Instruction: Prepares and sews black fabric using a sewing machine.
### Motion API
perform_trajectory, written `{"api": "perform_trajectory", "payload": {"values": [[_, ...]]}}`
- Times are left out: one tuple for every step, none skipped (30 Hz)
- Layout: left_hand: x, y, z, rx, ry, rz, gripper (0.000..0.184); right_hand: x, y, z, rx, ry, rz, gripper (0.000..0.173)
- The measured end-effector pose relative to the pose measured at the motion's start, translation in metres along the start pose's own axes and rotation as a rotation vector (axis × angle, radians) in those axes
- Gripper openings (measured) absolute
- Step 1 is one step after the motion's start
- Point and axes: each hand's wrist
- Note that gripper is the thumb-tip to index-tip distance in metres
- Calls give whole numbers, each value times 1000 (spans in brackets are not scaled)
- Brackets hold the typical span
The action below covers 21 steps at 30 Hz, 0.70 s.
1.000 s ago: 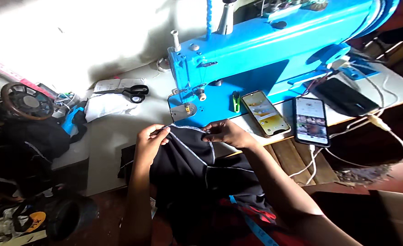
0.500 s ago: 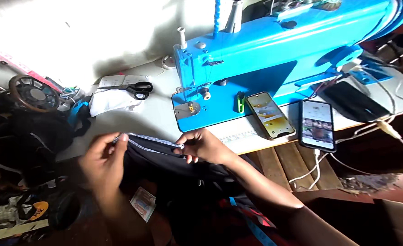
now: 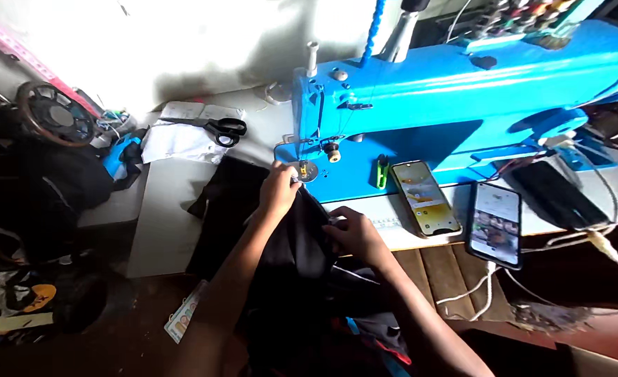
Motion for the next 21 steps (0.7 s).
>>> {"api": "perform_trajectory", "payload": {"values": [[-3, 0, 3, -49, -20, -14, 26, -1, -2, -1, 16, -14, 26, 36], [-6, 1, 6, -95, -26, -39, 29, -1, -3, -3, 30, -32, 47, 39], [-7, 3, 9, -140, -13, -71, 28, -2, -4, -3, 42, -44, 70, 42], [-8, 6, 12, -181, 15, -101, 23, -1, -5, -4, 52, -50, 96, 45], [-9, 9, 15, -187, 24, -133, 18, -1, -6, -4, 63, -53, 115, 48], [-8, 12, 18, -183, 19, -161, 17, -2, -6, -4, 68, -61, 129, 50], [-6, 15, 21, -193, 24, -178, 18, -3, -6, -5, 73, -71, 139, 50], [-3, 18, 24, -205, 36, -185, 20, -4, -7, -5, 81, -80, 150, 49], [1, 19, 28, -204, 56, -184, 22, -4, -8, -5, 92, -88, 167, 48], [4, 18, 33, -177, 75, -179, 26, -4, -11, -5, 110, -102, 197, 47], [9, 17, 36, -152, 104, -168, 30, -5, -14, -6, 131, -122, 231, 46], [15, 16, 37, -137, 137, -146, 33, -5, -17, -8, 143, -152, 273, 45], [22, 17, 38, -131, 170, -120, 34, -6, -19, -13, 137, -195, 322, 43], [27, 18, 38, -130, 193, -96, 35, -6, -21, -19, 117, -247, 376, 38], [30, 19, 38, -133, 206, -75, 34, -7, -22, -28, 90, -301, 430, 33], [33, 21, 37, -145, 215, -60, 34, -9, -24, -39, 69, -368, 477, 29], [34, 22, 37, -158, 222, -54, 34, -12, -26, -51, 68, -431, 519, 28], [34, 23, 36, -168, 223, -51, 33, -13, -27, -63, 77, -485, 551, 27], [34, 23, 36, -175, 222, -50, 33, -14, -28, -74, 90, -534, 575, 26], [34, 24, 36, -184, 224, -50, 33, -13, -29, -83, 108, -577, 594, 27], [34, 24, 36, -192, 225, -48, 32, -12, -29, -90, 126, -614, 609, 27]]}}
Point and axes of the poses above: each hand's wrist, its own z-axis away from the middle knuckle, its own y-axis out of the palm, x = y × z, and after that the axes turned 12 degrees about -y, right-handed
